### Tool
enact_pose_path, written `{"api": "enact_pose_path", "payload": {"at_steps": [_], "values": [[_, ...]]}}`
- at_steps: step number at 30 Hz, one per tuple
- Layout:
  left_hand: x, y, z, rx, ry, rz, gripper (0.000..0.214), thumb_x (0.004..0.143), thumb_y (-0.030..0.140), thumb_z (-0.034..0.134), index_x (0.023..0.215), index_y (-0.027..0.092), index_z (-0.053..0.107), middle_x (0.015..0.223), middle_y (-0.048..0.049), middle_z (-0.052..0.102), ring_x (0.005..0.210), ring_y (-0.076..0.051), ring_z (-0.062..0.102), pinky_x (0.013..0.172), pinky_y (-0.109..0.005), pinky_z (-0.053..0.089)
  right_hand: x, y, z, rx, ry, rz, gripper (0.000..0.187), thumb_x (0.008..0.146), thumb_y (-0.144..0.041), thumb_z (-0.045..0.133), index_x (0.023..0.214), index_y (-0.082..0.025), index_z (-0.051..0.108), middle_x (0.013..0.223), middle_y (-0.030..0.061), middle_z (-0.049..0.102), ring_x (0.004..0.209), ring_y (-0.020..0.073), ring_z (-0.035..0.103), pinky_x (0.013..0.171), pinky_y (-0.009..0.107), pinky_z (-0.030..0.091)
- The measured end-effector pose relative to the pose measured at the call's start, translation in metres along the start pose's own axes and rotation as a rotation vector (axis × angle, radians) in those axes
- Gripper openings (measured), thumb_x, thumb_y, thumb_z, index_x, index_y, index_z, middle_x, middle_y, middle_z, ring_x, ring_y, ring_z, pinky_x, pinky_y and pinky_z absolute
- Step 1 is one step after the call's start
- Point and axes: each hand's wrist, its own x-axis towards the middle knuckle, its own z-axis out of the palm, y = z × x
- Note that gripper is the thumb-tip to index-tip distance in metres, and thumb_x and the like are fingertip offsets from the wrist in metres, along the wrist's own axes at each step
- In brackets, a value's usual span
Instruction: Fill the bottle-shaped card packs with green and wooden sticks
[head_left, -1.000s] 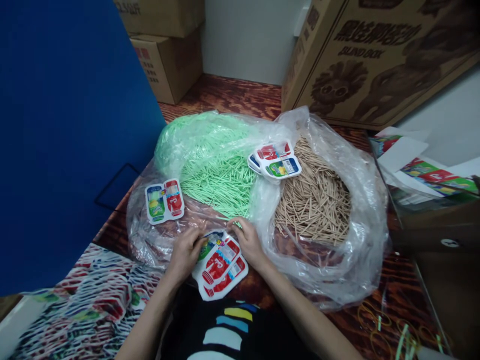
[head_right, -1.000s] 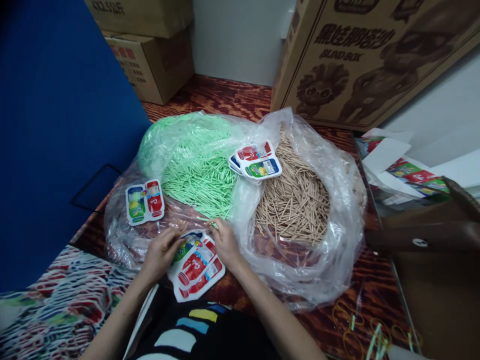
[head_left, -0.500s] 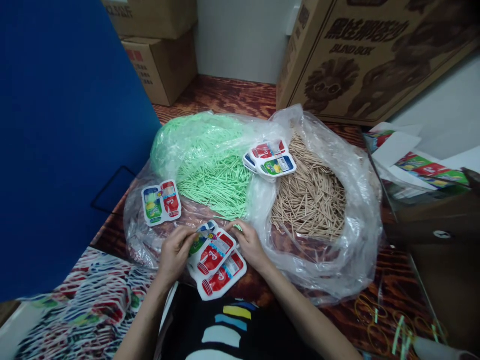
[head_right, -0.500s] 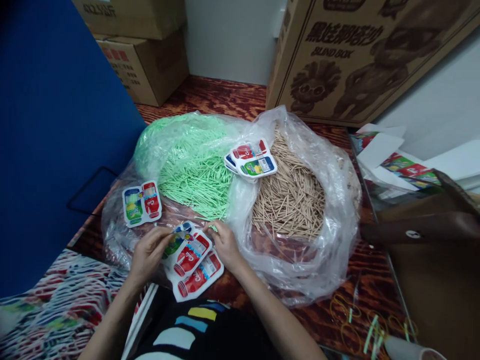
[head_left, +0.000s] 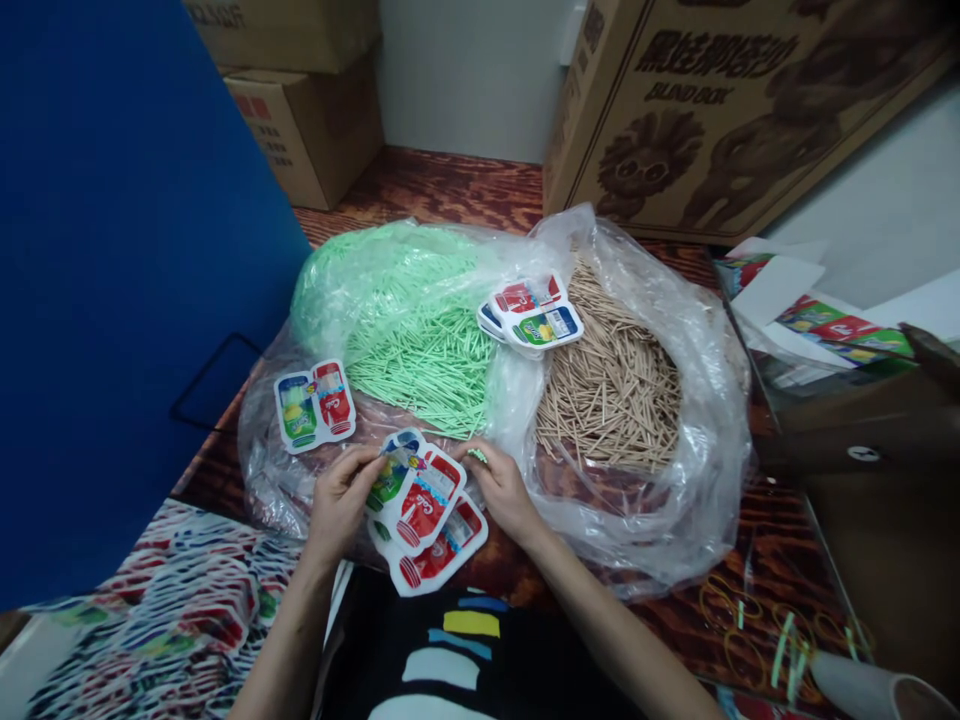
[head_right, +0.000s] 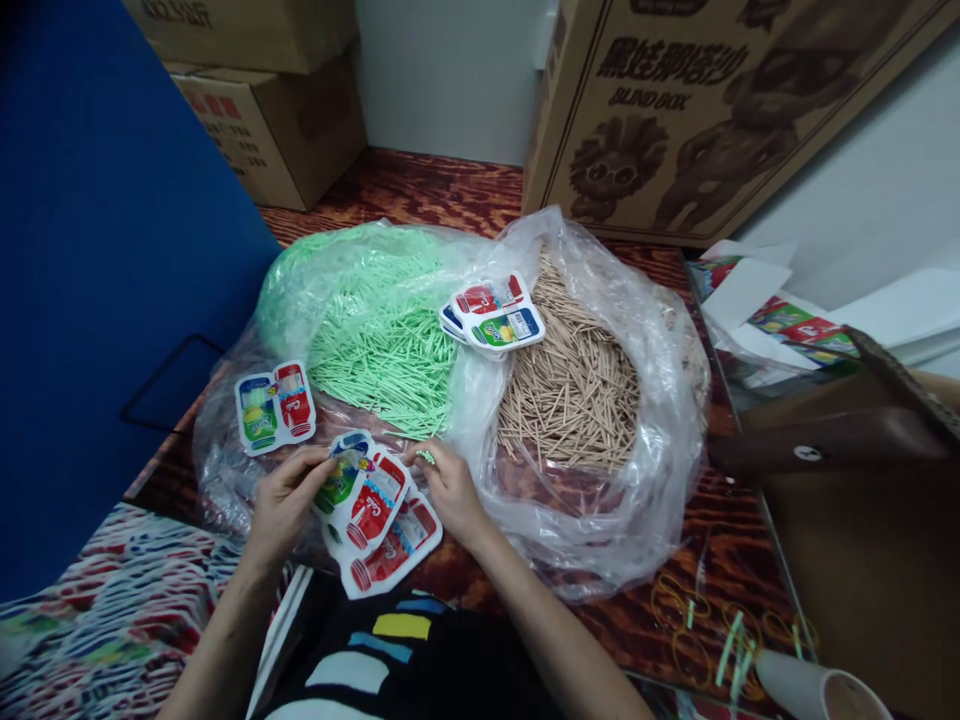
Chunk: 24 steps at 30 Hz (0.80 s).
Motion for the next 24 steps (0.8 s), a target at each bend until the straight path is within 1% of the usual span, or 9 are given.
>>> {"api": "enact_pose_path", "payload": {"at_steps": [6,14,24], "values": [[-0.0001,0.0036,0.0019,-0.001,-0.014,-0.011,0.010,0.080,0.027,0.062,0.074,0.019,0.066,0.078,-0.0004,0.063,0.075,-0.015,0.058,0.069,-0.023,0.046,-0.0008,0.0019,-0.0010,-0.002,-0.004,-0.012,0.017,0.092,-0.022,0.045,0.085,-0.020,0.061,0.083,0.0021,0.064,0.082,0.0171,0.059,0.077,0.027,0.044],[-0.0001,-0.0008,0.0029,-0.004,-0.033,-0.019,0.012,0.080,0.029,0.062,0.076,0.019,0.067,0.079,-0.0011,0.064,0.075,-0.015,0.059,0.068,-0.024,0.046,-0.0024,0.0027,-0.0005,-0.015,0.004,-0.011,0.016,0.091,-0.020,0.045,0.085,-0.020,0.061,0.083,0.0023,0.063,0.082,0.0171,0.059,0.078,0.028,0.044],[0.0005,0.0043,0.0021,0.020,-0.088,0.030,0.013,0.079,0.030,0.063,0.074,0.018,0.067,0.078,-0.0024,0.065,0.073,-0.016,0.060,0.066,-0.025,0.048,-0.0034,0.0000,-0.0006,0.021,-0.001,0.008,0.019,0.093,-0.029,0.046,0.085,-0.020,0.061,0.083,0.0033,0.063,0.083,0.0182,0.060,0.077,0.030,0.047]]}}
